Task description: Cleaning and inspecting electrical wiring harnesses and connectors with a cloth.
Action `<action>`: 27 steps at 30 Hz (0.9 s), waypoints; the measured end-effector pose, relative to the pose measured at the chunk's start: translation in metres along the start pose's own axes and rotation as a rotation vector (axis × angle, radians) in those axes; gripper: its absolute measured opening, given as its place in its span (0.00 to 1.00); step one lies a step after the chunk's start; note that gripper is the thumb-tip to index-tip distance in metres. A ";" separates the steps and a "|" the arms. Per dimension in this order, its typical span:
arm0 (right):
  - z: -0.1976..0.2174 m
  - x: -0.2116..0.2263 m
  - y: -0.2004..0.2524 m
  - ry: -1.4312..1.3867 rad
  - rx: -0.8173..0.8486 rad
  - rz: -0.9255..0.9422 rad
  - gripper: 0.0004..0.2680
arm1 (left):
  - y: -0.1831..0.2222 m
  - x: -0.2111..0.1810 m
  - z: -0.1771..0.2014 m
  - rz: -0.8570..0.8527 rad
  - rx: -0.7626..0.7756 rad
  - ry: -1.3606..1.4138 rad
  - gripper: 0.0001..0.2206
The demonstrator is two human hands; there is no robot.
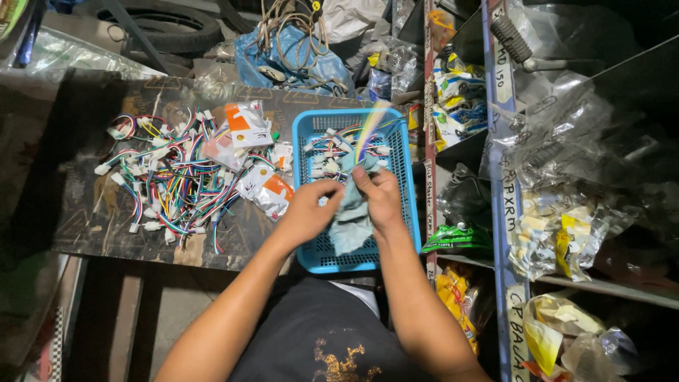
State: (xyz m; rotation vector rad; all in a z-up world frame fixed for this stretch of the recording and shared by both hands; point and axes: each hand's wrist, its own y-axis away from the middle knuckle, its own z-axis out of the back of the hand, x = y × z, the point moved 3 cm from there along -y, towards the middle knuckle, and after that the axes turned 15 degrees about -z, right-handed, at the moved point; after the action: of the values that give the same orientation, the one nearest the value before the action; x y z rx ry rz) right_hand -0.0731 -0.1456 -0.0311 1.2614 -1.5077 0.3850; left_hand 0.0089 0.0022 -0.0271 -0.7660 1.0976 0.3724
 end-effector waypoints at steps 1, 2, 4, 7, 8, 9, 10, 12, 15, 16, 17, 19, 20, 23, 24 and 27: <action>-0.001 -0.002 0.000 -0.001 0.001 -0.002 0.10 | -0.001 -0.006 0.002 0.002 0.000 -0.001 0.09; -0.002 -0.005 0.001 -0.019 0.014 -0.041 0.10 | -0.002 -0.013 0.001 -0.021 0.029 0.028 0.09; -0.010 -0.006 0.003 -0.037 0.029 -0.078 0.10 | -0.004 -0.021 0.002 -0.047 0.057 0.056 0.09; -0.021 -0.006 0.005 -0.096 0.049 -0.095 0.09 | -0.006 -0.023 0.007 0.043 0.059 0.085 0.09; -0.018 -0.009 0.004 -0.125 0.086 -0.102 0.08 | -0.006 -0.025 0.007 0.057 0.067 0.105 0.09; -0.014 -0.013 0.004 -0.155 0.122 -0.108 0.08 | -0.006 -0.027 0.008 0.071 0.074 0.126 0.09; -0.011 -0.012 0.005 -0.154 0.123 -0.109 0.08 | -0.005 -0.029 0.008 0.072 0.073 0.126 0.09; -0.007 -0.008 0.005 -0.075 0.171 -0.061 0.07 | -0.004 -0.033 0.008 0.055 0.093 0.085 0.09; -0.019 -0.005 0.009 -0.082 0.113 0.017 0.07 | -0.010 -0.027 0.010 -0.019 0.120 0.050 0.10; -0.017 -0.004 0.011 -0.080 0.108 0.017 0.07 | -0.011 -0.028 0.010 -0.019 0.122 0.055 0.10; -0.014 -0.003 0.013 -0.137 0.097 -0.011 0.07 | -0.011 -0.029 0.009 -0.001 0.153 0.094 0.11; -0.015 -0.003 0.013 -0.196 0.094 -0.034 0.07 | -0.014 -0.033 0.012 0.012 0.183 0.124 0.12; -0.016 -0.005 0.014 -0.198 0.095 -0.068 0.07 | -0.012 -0.036 0.013 0.053 0.183 0.123 0.11; -0.022 -0.009 0.009 -0.182 0.058 -0.053 0.07 | -0.014 -0.044 0.019 0.048 0.137 -0.003 0.10; -0.023 -0.011 0.009 -0.166 0.009 -0.006 0.07 | -0.014 -0.048 0.021 0.009 0.099 -0.122 0.11; -0.006 -0.024 0.007 -0.202 -0.065 0.050 0.08 | -0.017 -0.070 0.020 -0.082 0.083 -0.387 0.11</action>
State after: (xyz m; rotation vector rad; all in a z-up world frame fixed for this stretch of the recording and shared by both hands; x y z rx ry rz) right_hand -0.0797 -0.1266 -0.0471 1.2426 -1.7113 0.2444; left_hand 0.0029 0.0113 0.0466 -0.6306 0.7115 0.3849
